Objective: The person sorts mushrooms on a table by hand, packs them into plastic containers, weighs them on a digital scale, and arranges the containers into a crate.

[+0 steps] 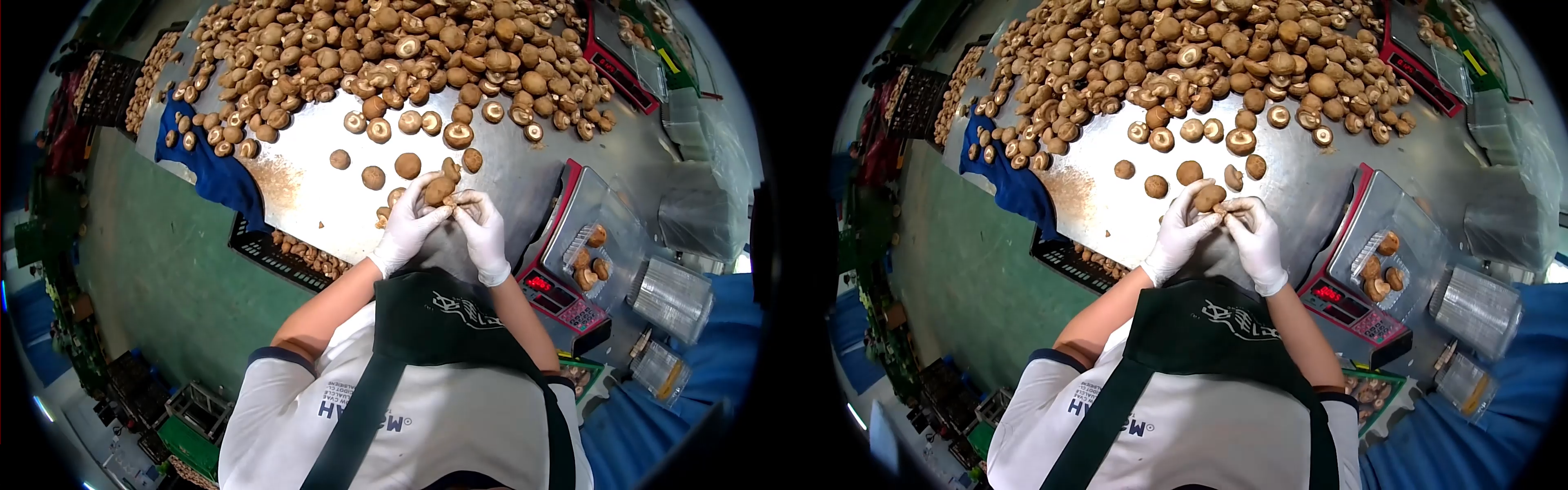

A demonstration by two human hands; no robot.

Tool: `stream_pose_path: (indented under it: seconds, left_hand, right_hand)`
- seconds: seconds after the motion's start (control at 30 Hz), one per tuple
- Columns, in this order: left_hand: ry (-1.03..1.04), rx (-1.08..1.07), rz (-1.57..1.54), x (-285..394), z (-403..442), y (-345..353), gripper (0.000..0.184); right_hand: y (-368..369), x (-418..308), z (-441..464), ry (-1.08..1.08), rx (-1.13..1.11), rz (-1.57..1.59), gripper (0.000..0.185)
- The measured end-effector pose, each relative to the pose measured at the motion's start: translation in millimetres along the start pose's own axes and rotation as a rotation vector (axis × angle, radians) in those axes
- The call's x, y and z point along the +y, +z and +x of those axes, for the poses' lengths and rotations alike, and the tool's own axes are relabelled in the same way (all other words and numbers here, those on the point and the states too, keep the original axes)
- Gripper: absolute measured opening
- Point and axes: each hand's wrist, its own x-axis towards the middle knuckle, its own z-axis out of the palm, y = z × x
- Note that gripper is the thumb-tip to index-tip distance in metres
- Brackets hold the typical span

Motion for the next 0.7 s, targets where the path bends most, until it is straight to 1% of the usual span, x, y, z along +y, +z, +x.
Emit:
stream_pose_path:
  seconds: [0.07,0.1,0.2,0.23,0.33,0.37,0.47,0.5,0.53,0.6,0.63,0.67,0.7]
  left_hand:
    - [0.057,0.035,0.067,-0.3,-3.7,0.6,0.054]
    - [0.086,0.055,0.101,-0.9,-6.4,0.6,0.051]
    - [0.255,0.112,0.419,-5.9,-15.8,-0.7,0.05]
    - [0.336,0.115,0.606,-6.2,-15.9,-3.7,0.048]
    - [0.139,0.095,0.671,1.5,-28.4,-2.6,0.044]
    - [-0.004,0.025,0.551,9.0,-34.1,-3.3,0.043]
    - [-0.103,-0.069,0.099,-15.1,-49.8,-32.0,0.043]
    - [-0.117,-0.078,0.12,-20.3,-53.6,-49.0,0.045]
    - [-0.16,-0.038,0.094,-14.2,-58.1,-60.8,0.046]
    - [-0.179,0.083,-0.235,-1.0,-68.7,-76.8,0.045]
    - [-0.163,0.184,-0.33,10.3,-72.0,-79.8,0.047]
    - [-0.131,0.194,-0.389,9.9,-72.1,-94.7,0.03]
    - [-0.104,0.234,-0.427,8.1,-71.9,-110.5,0.019]
  right_hand:
    - [-1.8,2.6,-7.2,0.001,-0.002,-0.007,0.021]
    - [0.5,-5.0,-12.0,0.039,-0.006,0.021,0.022]
    - [1.1,1.4,-20.6,0.102,-0.04,0.086,0.022]
    - [1.2,8.3,-20.8,0.089,-0.023,0.053,0.017]
    - [-5.2,15.3,-23.5,0.164,-0.073,-0.037,0.01]
    - [-2.6,17.3,-27.7,0.176,-0.04,-0.013,0.003]
    - [-10.5,23.2,-38.7,0.177,-0.019,-0.513,0.007]
    - [-18.5,21.2,-40.6,0.037,-0.058,-0.978,0.014]
    - [-23.2,18.3,-38.6,0.08,-0.05,-1.046,0.015]
    - [-29.1,10.6,-32.7,0.17,-0.043,-1.18,0.017]
    - [-30.0,6.6,-25.3,0.125,-0.002,-1.177,0.012]
    - [-29.6,0.3,-15.0,0.052,0.007,-1.137,0.01]
    - [-27.4,-3.9,-3.1,-0.156,0.043,-1.126,0.017]
